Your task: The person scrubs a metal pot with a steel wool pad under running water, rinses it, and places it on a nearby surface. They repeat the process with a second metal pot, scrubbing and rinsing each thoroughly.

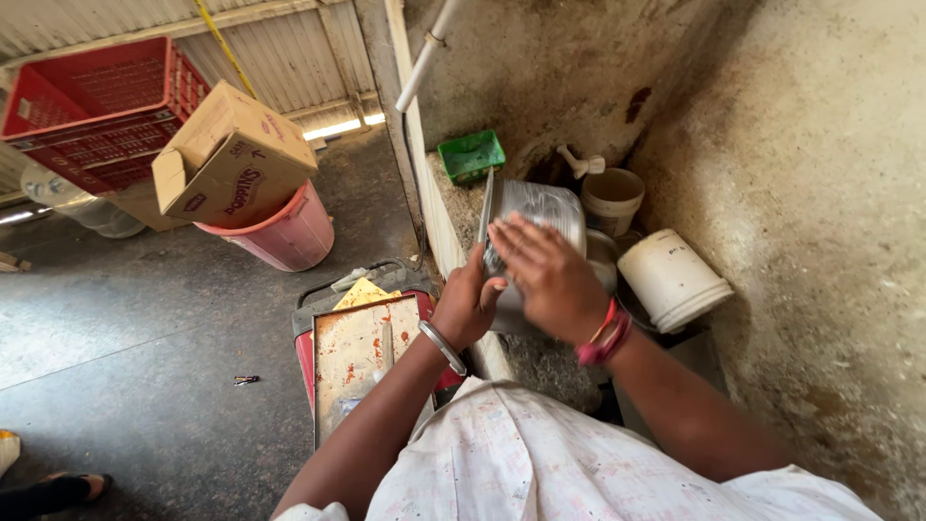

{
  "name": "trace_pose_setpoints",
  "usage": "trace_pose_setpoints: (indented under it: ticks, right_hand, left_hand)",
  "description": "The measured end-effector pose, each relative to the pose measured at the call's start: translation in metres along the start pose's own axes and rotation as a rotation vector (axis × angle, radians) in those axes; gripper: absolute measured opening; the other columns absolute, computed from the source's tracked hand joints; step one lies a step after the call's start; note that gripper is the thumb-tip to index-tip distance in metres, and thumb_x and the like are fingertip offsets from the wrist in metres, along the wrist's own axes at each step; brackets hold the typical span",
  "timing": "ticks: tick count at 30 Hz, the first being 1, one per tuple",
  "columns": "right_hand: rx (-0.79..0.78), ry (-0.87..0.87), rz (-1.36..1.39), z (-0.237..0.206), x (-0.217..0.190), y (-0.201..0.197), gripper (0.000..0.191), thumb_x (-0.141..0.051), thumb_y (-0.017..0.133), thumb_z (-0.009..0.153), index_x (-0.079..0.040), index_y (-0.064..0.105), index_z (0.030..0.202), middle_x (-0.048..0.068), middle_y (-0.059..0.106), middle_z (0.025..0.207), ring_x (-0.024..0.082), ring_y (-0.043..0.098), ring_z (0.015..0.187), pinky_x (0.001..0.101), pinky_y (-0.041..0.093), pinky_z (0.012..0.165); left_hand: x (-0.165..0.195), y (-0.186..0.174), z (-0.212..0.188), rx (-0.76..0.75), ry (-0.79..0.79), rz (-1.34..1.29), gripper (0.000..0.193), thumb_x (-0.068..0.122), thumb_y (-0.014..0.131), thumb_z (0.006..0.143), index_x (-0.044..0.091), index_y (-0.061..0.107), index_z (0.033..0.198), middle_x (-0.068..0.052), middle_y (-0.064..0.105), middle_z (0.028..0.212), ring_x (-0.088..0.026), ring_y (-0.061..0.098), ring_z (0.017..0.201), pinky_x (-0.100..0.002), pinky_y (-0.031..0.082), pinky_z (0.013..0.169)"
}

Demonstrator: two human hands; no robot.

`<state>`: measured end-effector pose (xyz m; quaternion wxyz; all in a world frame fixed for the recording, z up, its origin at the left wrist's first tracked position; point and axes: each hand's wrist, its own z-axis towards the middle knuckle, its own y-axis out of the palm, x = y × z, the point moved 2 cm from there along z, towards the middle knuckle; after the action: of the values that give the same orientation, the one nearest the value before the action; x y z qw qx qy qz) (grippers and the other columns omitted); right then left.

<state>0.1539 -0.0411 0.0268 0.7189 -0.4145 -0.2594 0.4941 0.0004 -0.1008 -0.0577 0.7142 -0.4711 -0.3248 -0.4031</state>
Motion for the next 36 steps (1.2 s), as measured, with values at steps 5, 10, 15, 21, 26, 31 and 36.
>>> trace_pose_setpoints:
  ticks: [5, 10, 15, 21, 26, 31, 36]
  right_hand:
    - [-0.222, 0.645, 0.506, 0.013, 0.102, 0.014, 0.043, -0.015, 0.048, 0.104, -0.015, 0.057, 0.146, 0.012, 0.065, 0.139, 0.028, 0.063, 0.125, 0.0395, 0.051, 0.106]
    - [-0.090, 0.514, 0.705, -0.011, 0.133, 0.035, 0.043, -0.015, 0.044, 0.106, -0.012, 0.053, 0.147, 0.015, 0.055, 0.150, 0.028, 0.054, 0.135, 0.0400, 0.043, 0.108]
    - [0.195, 0.661, 0.669, -0.058, 0.082, 0.038, 0.040, -0.019, 0.042, 0.110, -0.018, 0.053, 0.149, 0.010, 0.057, 0.152, 0.027, 0.052, 0.143, 0.0406, 0.040, 0.119]
    - [0.383, 0.090, 0.108, -0.096, -0.018, 0.045, 0.038, -0.025, 0.044, 0.116, -0.028, 0.047, 0.154, 0.007, 0.039, 0.164, 0.030, 0.021, 0.161, 0.0502, 0.016, 0.135]
    - [0.460, 0.117, 0.134, -0.087, 0.032, 0.048, 0.045, -0.026, 0.039, 0.112, -0.022, 0.047, 0.156, 0.012, 0.039, 0.162, 0.029, 0.024, 0.159, 0.0515, 0.019, 0.132]
    - [0.206, 0.743, 0.673, -0.054, 0.108, 0.029, 0.044, -0.023, 0.045, 0.107, -0.021, 0.052, 0.151, 0.006, 0.058, 0.152, 0.034, 0.052, 0.124, 0.0497, 0.044, 0.116]
    - [0.223, 0.253, 0.182, -0.047, 0.032, 0.016, 0.038, -0.017, 0.053, 0.102, -0.017, 0.065, 0.138, 0.007, 0.062, 0.145, 0.035, 0.047, 0.143, 0.0534, 0.032, 0.125]
  left_hand:
    - [-0.002, 0.004, 0.017, -0.004, -0.066, 0.059, 0.059, 0.051, 0.047, 0.105, -0.004, 0.046, 0.127, -0.025, 0.062, 0.070, -0.046, 0.064, 0.066, -0.053, 0.047, 0.058]
    - [0.004, -0.008, 0.036, 0.106, -0.256, 0.015, 0.047, 0.048, 0.044, 0.102, 0.006, 0.055, 0.121, -0.018, 0.063, 0.062, -0.038, 0.064, 0.054, -0.051, 0.045, 0.051]
    - [0.002, -0.025, -0.002, 0.129, -0.237, 0.135, 0.038, 0.038, 0.048, 0.107, 0.002, 0.062, 0.105, -0.025, 0.061, 0.065, -0.045, 0.058, 0.057, -0.050, 0.044, 0.055]
    - [-0.008, -0.024, 0.018, 0.066, -0.153, 0.096, 0.046, 0.036, 0.050, 0.107, -0.004, 0.066, 0.090, -0.029, 0.060, 0.071, -0.049, 0.059, 0.064, -0.049, 0.047, 0.059]
    - [-0.003, -0.006, 0.050, -0.059, -0.317, 0.142, 0.057, 0.044, 0.046, 0.107, -0.004, 0.066, 0.083, -0.028, 0.063, 0.064, -0.044, 0.062, 0.055, -0.050, 0.049, 0.061]
    - [-0.002, -0.004, 0.059, -0.064, -0.229, 0.153, 0.059, 0.045, 0.043, 0.107, -0.004, 0.065, 0.083, -0.028, 0.061, 0.064, -0.045, 0.061, 0.057, -0.051, 0.049, 0.063]
    - [-0.010, -0.005, 0.058, -0.018, -0.155, 0.179, 0.055, 0.042, 0.046, 0.109, -0.004, 0.064, 0.084, -0.029, 0.061, 0.070, -0.047, 0.059, 0.066, -0.053, 0.046, 0.062]
